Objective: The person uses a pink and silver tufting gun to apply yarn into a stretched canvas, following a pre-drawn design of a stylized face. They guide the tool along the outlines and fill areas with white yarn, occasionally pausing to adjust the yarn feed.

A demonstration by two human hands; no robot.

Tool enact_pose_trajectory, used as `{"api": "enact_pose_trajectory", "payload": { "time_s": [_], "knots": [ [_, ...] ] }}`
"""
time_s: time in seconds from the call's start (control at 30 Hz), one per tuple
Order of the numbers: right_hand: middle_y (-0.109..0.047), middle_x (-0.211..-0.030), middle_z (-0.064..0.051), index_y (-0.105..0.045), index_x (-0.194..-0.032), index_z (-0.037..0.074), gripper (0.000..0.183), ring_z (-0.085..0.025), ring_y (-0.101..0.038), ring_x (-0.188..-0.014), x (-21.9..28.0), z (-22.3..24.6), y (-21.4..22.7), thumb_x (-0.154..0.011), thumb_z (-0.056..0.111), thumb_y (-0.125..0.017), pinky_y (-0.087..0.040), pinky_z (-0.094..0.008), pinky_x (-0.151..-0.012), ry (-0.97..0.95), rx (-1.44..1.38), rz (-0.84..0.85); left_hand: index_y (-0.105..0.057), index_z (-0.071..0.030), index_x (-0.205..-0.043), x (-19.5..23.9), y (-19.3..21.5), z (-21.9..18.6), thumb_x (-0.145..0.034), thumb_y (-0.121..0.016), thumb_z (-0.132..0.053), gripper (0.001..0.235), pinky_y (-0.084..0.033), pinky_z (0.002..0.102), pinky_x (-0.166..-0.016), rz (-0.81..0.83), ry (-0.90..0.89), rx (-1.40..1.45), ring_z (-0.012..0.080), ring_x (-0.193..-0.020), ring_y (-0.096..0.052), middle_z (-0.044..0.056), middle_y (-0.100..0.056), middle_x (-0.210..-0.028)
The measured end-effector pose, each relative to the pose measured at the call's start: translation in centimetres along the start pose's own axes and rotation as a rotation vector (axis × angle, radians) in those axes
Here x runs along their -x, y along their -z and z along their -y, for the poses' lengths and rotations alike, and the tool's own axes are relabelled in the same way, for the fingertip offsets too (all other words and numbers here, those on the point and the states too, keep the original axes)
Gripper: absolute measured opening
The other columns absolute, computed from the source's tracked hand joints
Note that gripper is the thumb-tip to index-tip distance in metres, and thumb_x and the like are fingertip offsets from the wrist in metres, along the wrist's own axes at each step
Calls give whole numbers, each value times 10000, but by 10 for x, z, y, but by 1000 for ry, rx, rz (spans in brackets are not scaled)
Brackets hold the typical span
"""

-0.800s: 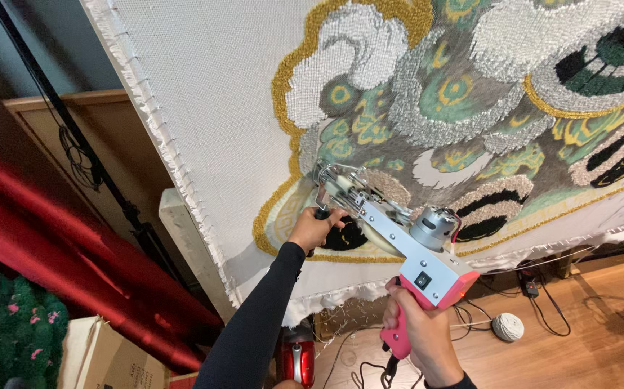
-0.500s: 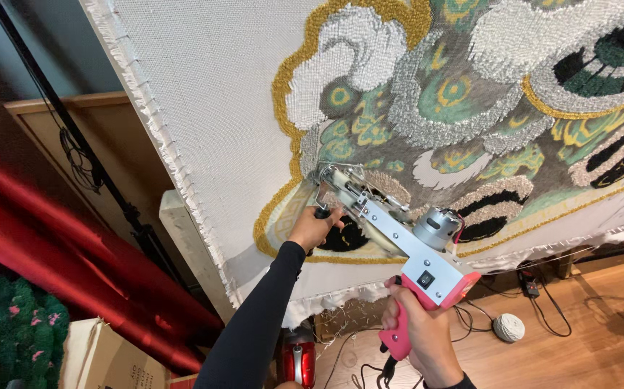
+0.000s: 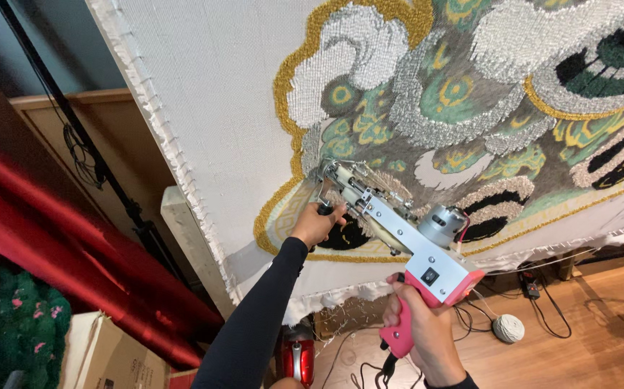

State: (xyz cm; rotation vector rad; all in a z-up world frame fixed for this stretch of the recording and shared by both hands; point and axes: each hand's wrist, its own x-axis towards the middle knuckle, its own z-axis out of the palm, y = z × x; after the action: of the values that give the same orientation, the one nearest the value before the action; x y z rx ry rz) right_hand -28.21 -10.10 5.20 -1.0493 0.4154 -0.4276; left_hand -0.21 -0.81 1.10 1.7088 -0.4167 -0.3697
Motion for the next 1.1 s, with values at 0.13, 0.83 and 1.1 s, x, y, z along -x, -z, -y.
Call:
{"api": "enact_pose_trajectory", "payload": {
  "time_s": [0.13,0.83,1.1],
  "knots": [
    [-492,-608,-71,-601,-1027,-59,207,-188,-482,-507,0,4,4,-902,103,-634,-426,-348,-504,1,5,7,-776,9,-962,3,-2,-3,-934,-733,-428,440,-439,299,-420,0,4,-52,112,-417,-515,33,-753,-744],
    [-460,-584,-46,-643,-1238,-76,405,-158,-448,-493,-7,101,161,-894,126,-576,-399,-335,-482,-49,203,230,-627,-4,-1040,2,-150,34,-933,-747,-158,223,-454,304,-494,208,-111,410,108,-538,-565,45,-603,-721],
    [-457,-576,-41,-642,-1217,-90,398,-157,-451,-491,-7,115,182,-898,140,-582,-400,-334,-481,-61,234,311,-703,28,-1073,34,-164,15,-938,-752,-171,246,-396,261,-463,108,-91,334,84,-522,-548,17,-616,-641]
  ]
}}
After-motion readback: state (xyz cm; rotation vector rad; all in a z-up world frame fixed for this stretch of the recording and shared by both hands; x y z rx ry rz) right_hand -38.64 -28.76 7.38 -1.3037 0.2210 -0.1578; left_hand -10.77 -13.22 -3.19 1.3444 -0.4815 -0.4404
